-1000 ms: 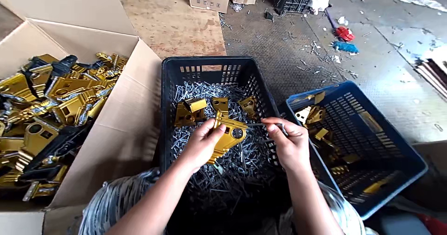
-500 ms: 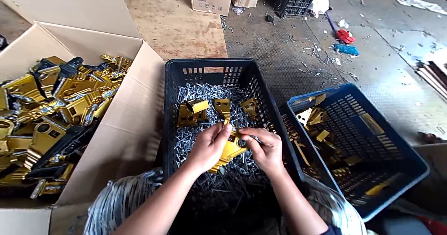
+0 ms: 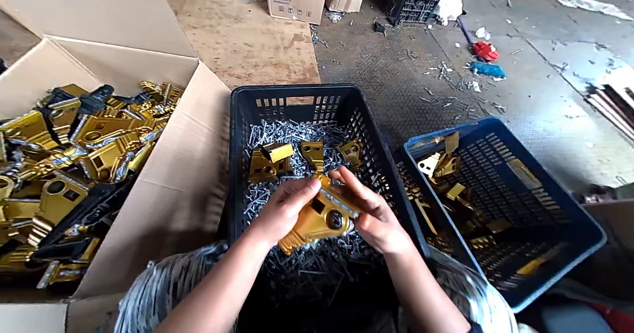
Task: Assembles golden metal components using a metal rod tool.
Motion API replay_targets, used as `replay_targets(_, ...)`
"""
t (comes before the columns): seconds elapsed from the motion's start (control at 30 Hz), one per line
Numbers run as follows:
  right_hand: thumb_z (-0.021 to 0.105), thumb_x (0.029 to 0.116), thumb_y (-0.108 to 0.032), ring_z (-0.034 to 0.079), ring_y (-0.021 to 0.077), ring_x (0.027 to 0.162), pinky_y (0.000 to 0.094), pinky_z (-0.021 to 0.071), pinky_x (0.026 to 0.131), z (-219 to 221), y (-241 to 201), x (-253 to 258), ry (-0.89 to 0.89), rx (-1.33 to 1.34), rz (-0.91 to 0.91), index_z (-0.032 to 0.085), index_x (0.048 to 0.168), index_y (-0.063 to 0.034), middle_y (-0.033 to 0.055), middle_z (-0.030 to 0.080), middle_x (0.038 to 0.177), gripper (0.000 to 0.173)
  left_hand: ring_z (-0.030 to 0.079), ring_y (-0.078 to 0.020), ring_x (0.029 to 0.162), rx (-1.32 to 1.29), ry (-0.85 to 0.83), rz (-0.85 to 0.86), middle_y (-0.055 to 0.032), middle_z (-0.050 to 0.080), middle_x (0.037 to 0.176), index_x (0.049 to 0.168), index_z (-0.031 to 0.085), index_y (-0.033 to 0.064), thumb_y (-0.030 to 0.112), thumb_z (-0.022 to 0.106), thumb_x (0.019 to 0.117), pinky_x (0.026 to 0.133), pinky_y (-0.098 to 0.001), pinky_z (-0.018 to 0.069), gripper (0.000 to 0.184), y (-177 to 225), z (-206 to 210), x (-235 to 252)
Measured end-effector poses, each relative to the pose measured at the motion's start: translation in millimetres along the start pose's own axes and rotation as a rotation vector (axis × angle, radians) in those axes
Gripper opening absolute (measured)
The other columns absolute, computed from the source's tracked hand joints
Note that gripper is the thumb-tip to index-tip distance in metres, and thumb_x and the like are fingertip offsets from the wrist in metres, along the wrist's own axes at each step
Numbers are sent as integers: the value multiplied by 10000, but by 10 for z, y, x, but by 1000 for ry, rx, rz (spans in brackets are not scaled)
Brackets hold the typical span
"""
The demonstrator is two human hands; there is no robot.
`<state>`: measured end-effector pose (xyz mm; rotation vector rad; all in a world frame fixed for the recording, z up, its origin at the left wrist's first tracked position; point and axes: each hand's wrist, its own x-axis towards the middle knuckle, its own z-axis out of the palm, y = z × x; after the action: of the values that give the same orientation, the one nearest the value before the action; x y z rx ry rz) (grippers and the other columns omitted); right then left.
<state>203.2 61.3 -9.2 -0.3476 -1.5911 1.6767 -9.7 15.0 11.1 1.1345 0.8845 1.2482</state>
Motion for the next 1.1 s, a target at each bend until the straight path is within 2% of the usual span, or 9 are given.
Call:
replay_targets(0.07, 796, 851, -475, 588, 168, 1285, 381, 498, 1085, 78, -40, 20, -31, 174, -17, 241, 1637, -146, 64, 553, 1486, 1017, 710, -54, 880, -137, -110, -67, 32, 747, 924, 976, 741, 185, 314, 404, 1089, 811, -259, 605, 378, -18, 33, -10)
replay_targets(0.17, 874, 795, -319, 659, 180, 1151, 390, 563, 996, 128, -59, 17, 66, 94, -71, 293, 1573, -265, 43, 635, 1325, 973, 697, -50, 929, -28, -144, -120, 36, 737, 972, 1070, 715, 163, 300, 393, 1098, 857, -265, 590, 351, -14, -15, 16)
replay_targets(0.3, 922, 708, -343, 649, 213, 1131, 418, 607, 933, 124, 8, -9, 207, -660, -180, 343, 1512, -122, 125, 586, 1294, 1015, 652, -138, 1150, 349, 37, -163, -42, 637, 1321, 1433, 535, 115, 268, 686, 979, 979, -344, 564, 502, -34, -59, 96)
replay_targets(0.47, 859, 741, -577, 649, 231, 1156, 434, 551, 1002, 177, 94, 33, 142, -914, -195, 456, 1437, -1, 153, 665, 1254, 989, 721, -114, 972, 234, -56, -214, -48, 744, 1074, 1330, 572, 28, 144, 758, 873, 890, -305, 603, 507, -112, 57, 52)
replay_targets(0.57, 716, 947, -337, 663, 138, 1081, 343, 564, 950, 98, 16, 34, 162, -681, 50, 684, 1280, -44, 60, 717, 1149, 444, 719, -117, 943, 203, -98, -219, -50, 742, 1045, 1278, 608, 18, 88, 723, 876, 873, -300, 605, 424, -106, 22, 44)
replay_targets(0.73, 684, 918, -44, 700, 41, 837, 244, 593, 783, 97, 85, 93, 239, -462, 209, 745, 954, -35, 7, 749, 908, 72, 720, -129, 939, 220, -120, -308, -50, 743, 1060, 1295, 622, 50, 99, 700, 838, 853, -325, 606, 467, -217, -35, 42)
replay_targets(0.83, 690, 942, -71, 693, 62, 829, 264, 589, 789, 21, 113, 291, 210, -327, 403, 745, 1012, -13, 19, 739, 906, 107, 713, -139, 913, 198, -46, -441, -68, 732, 1050, 1247, 635, 32, 102, 692, 881, 808, -323, 603, 377, -158, -111, 80)
replay_targets(0.93, 641, 1018, -255, 667, 191, 1074, 396, 543, 950, -397, 345, 559, 258, -555, 647, 630, 1353, -46, 117, 701, 1190, 394, 674, -201, 921, 276, 221, -517, -129, 680, 1074, 1223, 641, 9, 126, 670, 948, 796, -392, 585, 300, -4, -319, 213)
replay_targets(1.1, 615, 998, -213, 567, 504, 1260, 651, 482, 1007, -1104, 955, 895, 447, -1191, 898, 343, 1603, -136, 332, 421, 1517, 668, 626, -152, 894, -46, 872, -85, -53, 616, 1026, 1307, 521, 78, 182, 537, 1039, 843, -373, 553, 287, 447, -1207, 406)
